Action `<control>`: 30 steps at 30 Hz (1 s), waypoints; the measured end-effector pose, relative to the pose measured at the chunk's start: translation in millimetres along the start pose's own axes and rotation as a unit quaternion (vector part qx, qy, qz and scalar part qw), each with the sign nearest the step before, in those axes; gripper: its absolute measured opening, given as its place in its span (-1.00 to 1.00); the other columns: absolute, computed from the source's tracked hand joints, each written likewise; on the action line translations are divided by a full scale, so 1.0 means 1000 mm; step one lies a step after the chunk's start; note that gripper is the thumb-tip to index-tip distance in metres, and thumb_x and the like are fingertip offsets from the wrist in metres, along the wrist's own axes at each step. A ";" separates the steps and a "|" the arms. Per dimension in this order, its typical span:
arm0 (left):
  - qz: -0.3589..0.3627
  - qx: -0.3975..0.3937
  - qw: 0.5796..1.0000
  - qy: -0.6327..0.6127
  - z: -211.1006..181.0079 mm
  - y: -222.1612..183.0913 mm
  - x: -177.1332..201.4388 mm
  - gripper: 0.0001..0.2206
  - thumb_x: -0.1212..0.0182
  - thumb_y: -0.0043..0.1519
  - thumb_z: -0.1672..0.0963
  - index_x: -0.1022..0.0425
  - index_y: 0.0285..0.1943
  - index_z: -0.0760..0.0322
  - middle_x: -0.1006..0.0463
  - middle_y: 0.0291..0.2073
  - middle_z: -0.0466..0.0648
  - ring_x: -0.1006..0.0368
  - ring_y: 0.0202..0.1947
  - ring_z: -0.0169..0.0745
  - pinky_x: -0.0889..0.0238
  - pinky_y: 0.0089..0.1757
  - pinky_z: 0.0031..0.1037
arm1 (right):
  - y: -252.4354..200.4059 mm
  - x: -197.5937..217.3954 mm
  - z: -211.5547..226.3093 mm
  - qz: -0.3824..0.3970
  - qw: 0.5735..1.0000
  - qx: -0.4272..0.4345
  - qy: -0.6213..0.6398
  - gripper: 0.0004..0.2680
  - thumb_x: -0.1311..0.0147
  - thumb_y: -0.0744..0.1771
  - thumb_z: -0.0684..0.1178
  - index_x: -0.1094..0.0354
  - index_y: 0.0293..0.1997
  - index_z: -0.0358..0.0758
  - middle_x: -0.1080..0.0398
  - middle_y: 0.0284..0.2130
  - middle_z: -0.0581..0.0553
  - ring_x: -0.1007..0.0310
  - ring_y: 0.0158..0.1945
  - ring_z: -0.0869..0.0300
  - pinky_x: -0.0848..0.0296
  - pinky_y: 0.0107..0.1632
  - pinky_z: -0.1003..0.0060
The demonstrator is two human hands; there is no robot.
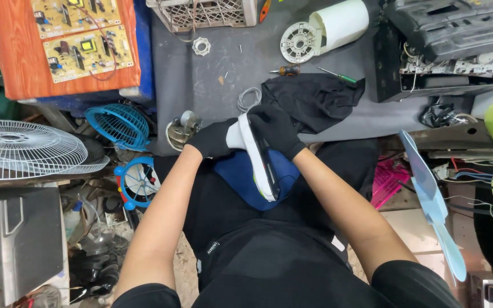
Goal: Installing a fan motor into its housing using a screwdriver and manual assembly.
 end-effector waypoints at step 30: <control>-0.370 0.002 0.925 0.084 0.049 0.046 -0.055 -0.32 -0.15 -0.21 0.09 -0.37 0.23 0.26 -0.53 -0.24 0.18 -0.50 -0.26 0.19 -0.32 -0.24 -0.11 | 0.050 -0.042 -0.049 -0.027 0.995 -0.090 -0.026 -0.87 -0.07 0.36 0.13 -0.37 -0.25 -0.01 -0.49 -0.35 -0.05 -0.50 -0.13 0.10 -0.43 -0.04 0.24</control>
Point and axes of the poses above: each hand's wrist, its own y-axis towards the middle knuckle, its own x-axis out of the back of the hand, z = x × y, the point moved 1 cm from there along y, towards the middle knuckle
